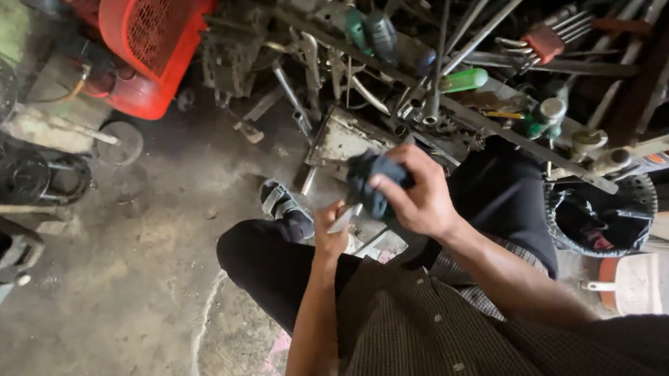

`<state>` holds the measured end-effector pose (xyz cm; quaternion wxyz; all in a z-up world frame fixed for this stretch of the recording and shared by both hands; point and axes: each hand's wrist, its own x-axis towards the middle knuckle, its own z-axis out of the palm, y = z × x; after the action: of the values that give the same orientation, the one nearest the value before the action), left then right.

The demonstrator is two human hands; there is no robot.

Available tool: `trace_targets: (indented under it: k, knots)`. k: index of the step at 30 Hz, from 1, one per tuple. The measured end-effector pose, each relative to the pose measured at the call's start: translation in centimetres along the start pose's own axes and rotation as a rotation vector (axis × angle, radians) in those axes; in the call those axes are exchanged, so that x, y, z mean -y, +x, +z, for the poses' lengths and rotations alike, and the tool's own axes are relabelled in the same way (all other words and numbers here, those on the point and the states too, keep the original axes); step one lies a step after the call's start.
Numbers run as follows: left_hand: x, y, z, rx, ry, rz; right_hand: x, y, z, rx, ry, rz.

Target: Cleaning and inspecting a metal engine component using a rag and a tool.

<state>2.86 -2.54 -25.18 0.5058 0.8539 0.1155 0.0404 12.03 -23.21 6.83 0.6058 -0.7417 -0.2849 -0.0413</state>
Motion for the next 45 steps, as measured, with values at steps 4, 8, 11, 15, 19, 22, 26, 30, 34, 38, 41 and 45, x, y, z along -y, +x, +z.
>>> trace_targets:
  k: [4, 8, 11, 15, 19, 22, 26, 30, 34, 38, 41, 45]
  knots:
    - [-1.8, -1.5, 0.2, -0.173, -0.709, 0.01, -2.2, 0.2, -0.3, -0.171, -0.138, 0.213]
    - [0.5, -1.3, 0.6, -0.194, -0.4, 0.003, 0.1, 0.7, -0.5, -0.182, -0.228, 0.05]
    - [-3.7, -2.5, -0.8, -0.205, -0.419, 0.03, 1.6, -0.4, 0.4, -0.075, -0.199, -0.131]
    - [0.4, -1.9, 0.2, -0.253, -0.73, 0.13, -0.8, 0.4, 0.2, -0.224, -0.194, 0.138]
    - [7.0, -1.4, 1.0, -0.334, -0.085, 0.116, -0.6, 0.9, -0.5, -0.267, -0.236, 0.21]
    - [4.7, -2.4, 0.9, -0.219, 0.295, 0.341, 1.0, -0.3, 0.4, -0.122, -0.173, 0.037]
    - [-0.6, -2.2, -0.2, -0.167, -0.748, 0.106, -2.5, -0.1, 0.4, -0.251, -0.045, 0.11]
    - [1.9, -4.0, 1.0, -0.132, -1.063, -0.033, -7.2, -1.5, -0.2, -0.37, 0.395, 0.413]
    - [-0.7, -2.2, -0.2, -0.036, -1.219, 0.016, -5.9, -1.8, 0.9, -0.248, 0.449, 0.431]
    - [-2.9, -2.2, -1.7, -0.071, -0.856, -0.124, -4.5, -1.4, 2.6, -0.136, 0.691, 0.39]
    - [-3.8, -2.4, -2.2, -0.047, -0.707, -0.016, -5.8, -1.5, 3.0, -0.132, 0.64, 0.349]
    - [-1.3, -3.4, -0.9, -0.081, -0.74, 0.019, -7.3, -1.9, 2.6, -0.17, 0.771, 0.425]
